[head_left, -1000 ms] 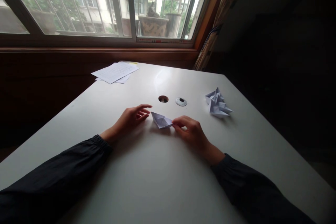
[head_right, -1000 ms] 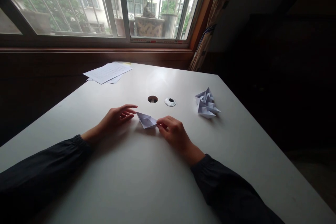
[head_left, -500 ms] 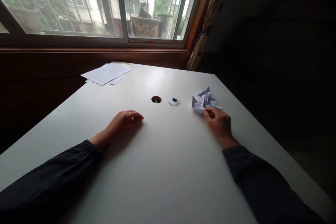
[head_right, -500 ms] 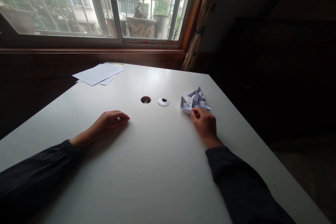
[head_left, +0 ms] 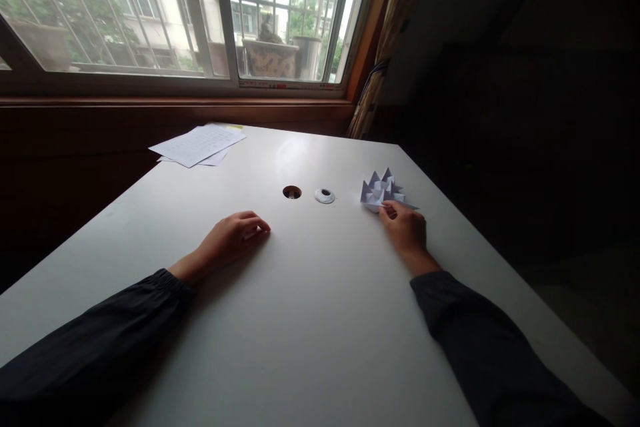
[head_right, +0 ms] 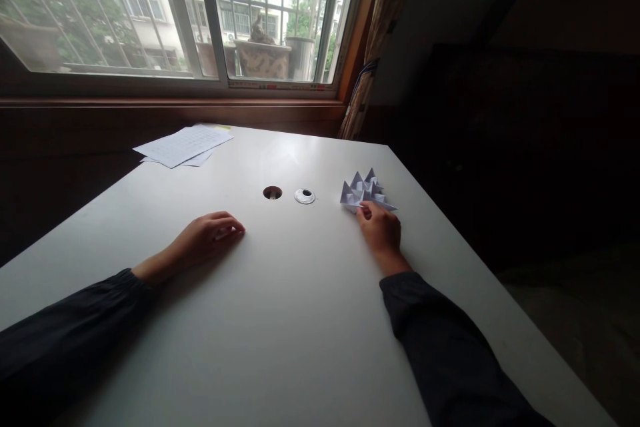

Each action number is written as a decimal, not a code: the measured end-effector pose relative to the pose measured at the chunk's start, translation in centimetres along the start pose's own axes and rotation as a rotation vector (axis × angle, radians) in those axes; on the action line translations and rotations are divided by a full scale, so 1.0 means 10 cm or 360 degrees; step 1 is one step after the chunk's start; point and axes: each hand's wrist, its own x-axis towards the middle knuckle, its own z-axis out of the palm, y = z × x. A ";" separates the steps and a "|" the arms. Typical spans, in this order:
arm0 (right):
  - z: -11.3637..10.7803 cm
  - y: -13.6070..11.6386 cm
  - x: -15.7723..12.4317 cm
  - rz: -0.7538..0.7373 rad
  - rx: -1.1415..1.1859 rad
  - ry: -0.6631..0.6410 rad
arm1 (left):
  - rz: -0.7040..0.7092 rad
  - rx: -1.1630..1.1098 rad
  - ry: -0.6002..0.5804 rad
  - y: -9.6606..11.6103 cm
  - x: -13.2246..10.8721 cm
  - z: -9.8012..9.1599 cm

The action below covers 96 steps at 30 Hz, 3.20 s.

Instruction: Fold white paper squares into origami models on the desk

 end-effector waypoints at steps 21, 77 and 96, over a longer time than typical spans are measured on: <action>-0.12 -1.57 -0.56 -0.0979 0.0176 -0.0987 | 0.0398 0.0426 -0.0388 0.18 -0.16 -0.04; -0.32 -0.29 0.18 0.0415 0.0231 0.0106 | 0.0092 0.0260 -0.0247 0.12 0.19 -0.25; -0.19 -2.01 -0.24 0.0168 0.1493 -0.0496 | -0.0148 -0.0395 0.0278 0.32 0.30 -0.15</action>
